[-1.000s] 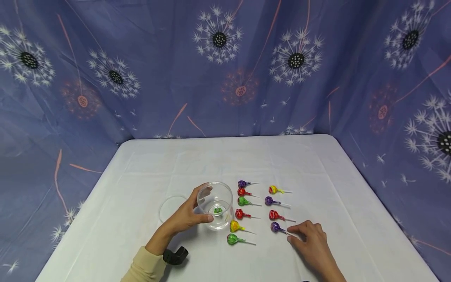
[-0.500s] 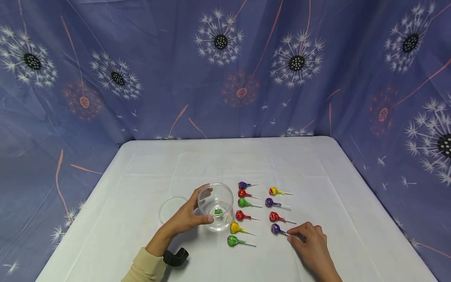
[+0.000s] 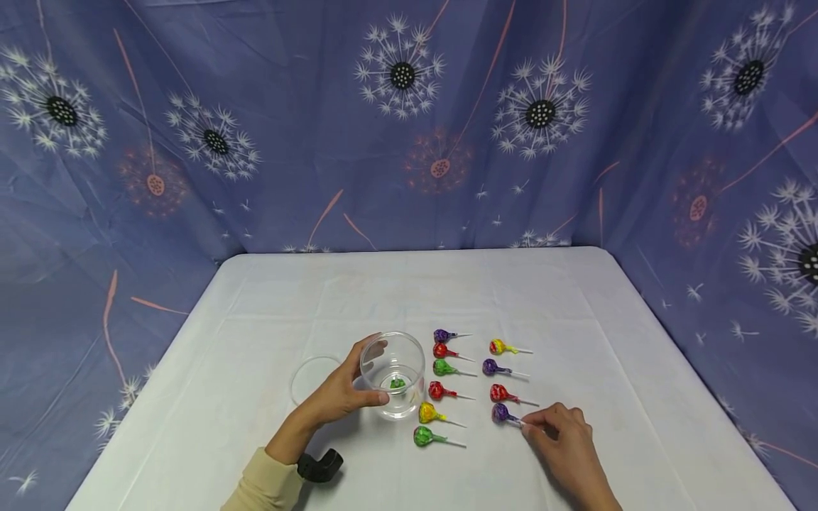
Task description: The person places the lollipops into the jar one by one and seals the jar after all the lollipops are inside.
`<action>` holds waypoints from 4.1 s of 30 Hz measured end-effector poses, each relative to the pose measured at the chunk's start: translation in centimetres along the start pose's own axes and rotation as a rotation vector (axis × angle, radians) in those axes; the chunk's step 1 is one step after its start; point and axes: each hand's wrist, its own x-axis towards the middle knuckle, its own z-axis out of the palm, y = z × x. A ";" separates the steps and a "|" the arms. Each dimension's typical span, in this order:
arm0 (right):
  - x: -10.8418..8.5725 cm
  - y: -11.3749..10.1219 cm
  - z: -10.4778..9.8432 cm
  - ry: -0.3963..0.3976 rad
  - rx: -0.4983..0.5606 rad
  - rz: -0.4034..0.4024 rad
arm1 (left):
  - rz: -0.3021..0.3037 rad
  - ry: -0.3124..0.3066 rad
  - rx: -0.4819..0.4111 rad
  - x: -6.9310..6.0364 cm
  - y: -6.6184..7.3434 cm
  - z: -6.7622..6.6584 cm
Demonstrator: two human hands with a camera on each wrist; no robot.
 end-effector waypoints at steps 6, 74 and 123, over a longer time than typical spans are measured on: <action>1.0 -1.1 -0.6 0.026 0.050 -0.065 | 0.006 0.003 0.000 0.0 0.0 0.0; 10.4 -16.9 2.4 -0.192 0.277 -0.312 | 0.046 -0.010 -0.038 0.3 -0.4 0.0; 9.7 -16.8 3.0 -0.169 0.234 -0.346 | 0.026 0.004 -0.017 0.1 -0.2 0.1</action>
